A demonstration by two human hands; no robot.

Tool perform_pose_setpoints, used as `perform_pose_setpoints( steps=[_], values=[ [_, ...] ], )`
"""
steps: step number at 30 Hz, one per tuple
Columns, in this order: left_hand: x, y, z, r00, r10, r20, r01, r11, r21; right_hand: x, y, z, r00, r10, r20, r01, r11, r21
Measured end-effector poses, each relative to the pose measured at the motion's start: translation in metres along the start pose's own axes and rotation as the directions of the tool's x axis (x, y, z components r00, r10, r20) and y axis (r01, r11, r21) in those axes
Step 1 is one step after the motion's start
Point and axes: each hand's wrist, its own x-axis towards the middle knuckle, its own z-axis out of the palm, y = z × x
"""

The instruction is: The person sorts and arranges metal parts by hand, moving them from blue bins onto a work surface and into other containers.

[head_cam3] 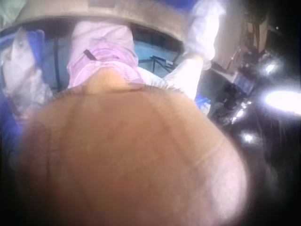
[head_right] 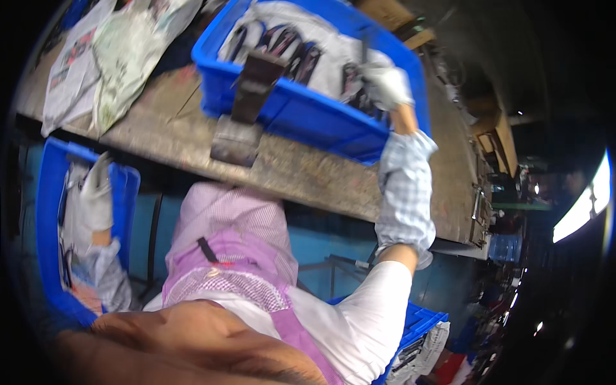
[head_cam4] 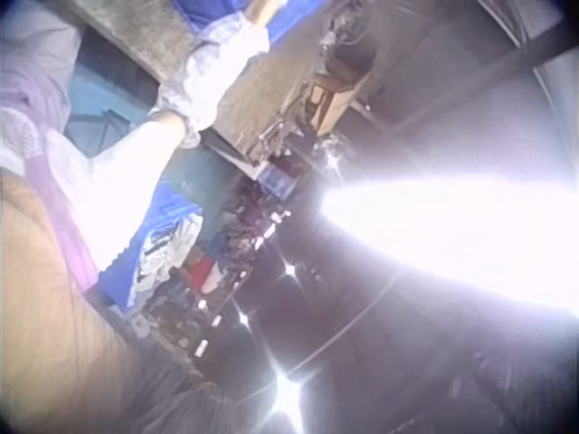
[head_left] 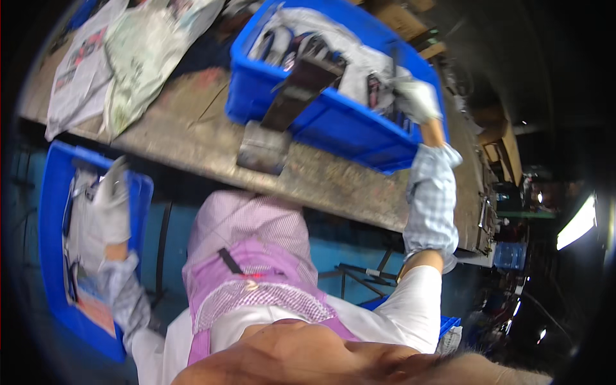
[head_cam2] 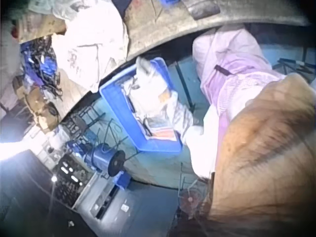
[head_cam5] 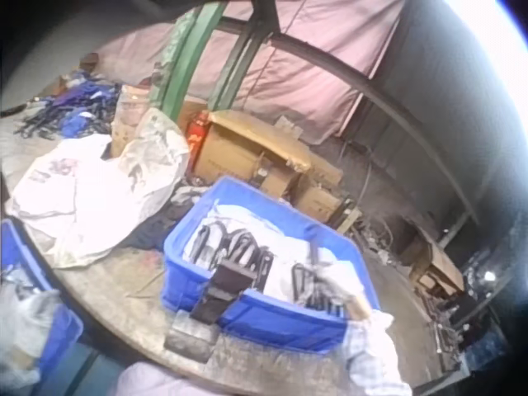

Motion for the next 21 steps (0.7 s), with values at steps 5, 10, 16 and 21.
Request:
perform_pose_setpoints(
  steps=[5,10,16,21],
  values=[
    [-0.012,0.079,0.094,0.977,0.076,0.197,-0.065,0.996,-0.060,-0.152,-0.035,0.032,0.832,-0.245,-0.497,0.422,0.862,0.282],
    [-0.034,0.093,0.151,0.917,0.340,0.209,-0.338,0.940,-0.045,-0.159,-0.010,0.211,0.901,-0.234,-0.365,0.257,0.966,0.016],
    [-0.036,0.092,0.159,0.907,-0.084,0.412,0.225,0.925,-0.306,-0.136,-0.021,0.266,0.937,-0.148,-0.315,0.183,0.979,0.084],
    [-0.013,0.100,0.170,0.916,0.331,0.227,-0.367,0.920,0.138,-0.135,-0.039,0.251,0.926,-0.292,-0.238,0.294,0.955,-0.026]
  ],
)
